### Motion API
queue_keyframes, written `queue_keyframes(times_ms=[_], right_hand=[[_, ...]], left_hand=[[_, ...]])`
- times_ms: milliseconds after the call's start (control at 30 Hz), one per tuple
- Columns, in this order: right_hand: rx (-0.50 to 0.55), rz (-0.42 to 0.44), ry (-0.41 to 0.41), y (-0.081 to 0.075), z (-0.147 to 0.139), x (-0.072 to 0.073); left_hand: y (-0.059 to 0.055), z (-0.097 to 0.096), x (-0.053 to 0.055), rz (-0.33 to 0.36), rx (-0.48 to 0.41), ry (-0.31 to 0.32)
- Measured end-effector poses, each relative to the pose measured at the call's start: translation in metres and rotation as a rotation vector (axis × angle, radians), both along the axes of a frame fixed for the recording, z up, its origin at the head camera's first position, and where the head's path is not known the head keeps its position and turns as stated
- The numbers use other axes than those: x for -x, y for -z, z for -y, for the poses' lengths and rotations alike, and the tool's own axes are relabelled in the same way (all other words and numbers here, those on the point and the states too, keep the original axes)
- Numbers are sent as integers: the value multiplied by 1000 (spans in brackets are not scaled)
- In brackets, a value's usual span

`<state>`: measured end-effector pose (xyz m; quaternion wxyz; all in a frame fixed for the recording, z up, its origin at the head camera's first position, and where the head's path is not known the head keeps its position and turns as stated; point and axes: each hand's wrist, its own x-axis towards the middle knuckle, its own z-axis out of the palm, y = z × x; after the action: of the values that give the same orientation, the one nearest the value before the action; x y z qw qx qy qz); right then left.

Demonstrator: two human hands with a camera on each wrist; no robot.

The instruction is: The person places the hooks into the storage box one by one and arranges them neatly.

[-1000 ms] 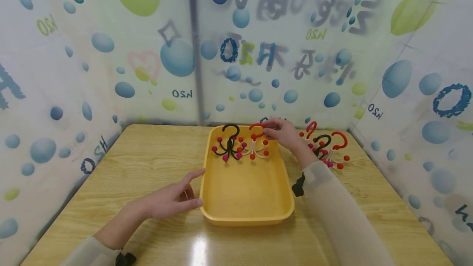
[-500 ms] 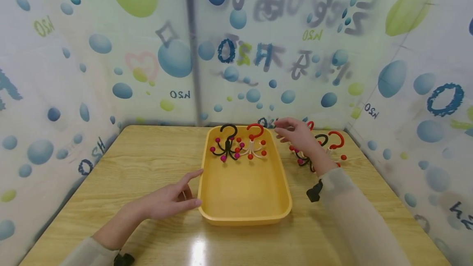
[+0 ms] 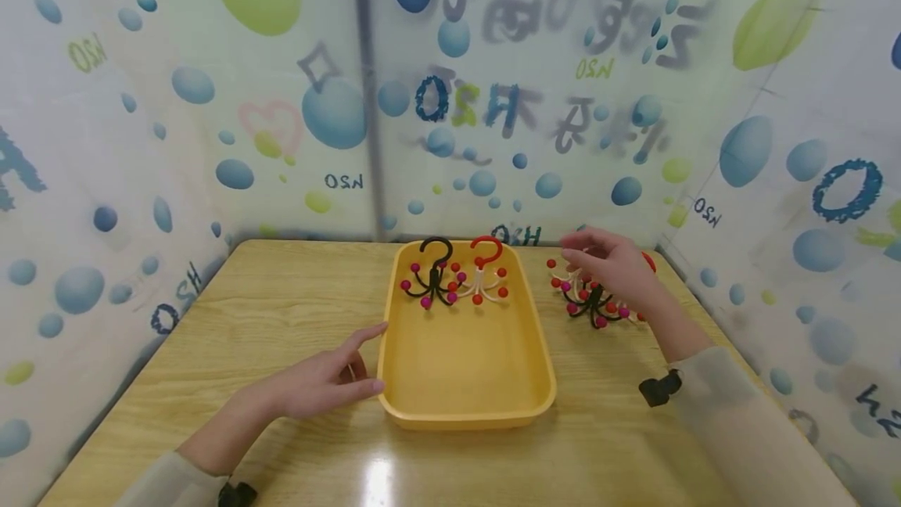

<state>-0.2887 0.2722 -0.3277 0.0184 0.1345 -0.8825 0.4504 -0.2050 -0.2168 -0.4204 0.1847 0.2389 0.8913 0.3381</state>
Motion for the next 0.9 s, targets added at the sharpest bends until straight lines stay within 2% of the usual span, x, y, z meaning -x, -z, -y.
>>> queue_keyframes(times_ms=[167,367,667,900], right_hand=[[-36,-33,28,-2,-21,-14],[-28,-69,73,0,-50,-22],[-1,-76,161,16,-95,-15],[21,-69,217,27,-116,-10]], left_hand=[[0,-1,0,3,2,-2],[0,0,0,7,-6,1],[0,-1,1,17,-4,-8],[1,-1,1,16,-2,-6]])
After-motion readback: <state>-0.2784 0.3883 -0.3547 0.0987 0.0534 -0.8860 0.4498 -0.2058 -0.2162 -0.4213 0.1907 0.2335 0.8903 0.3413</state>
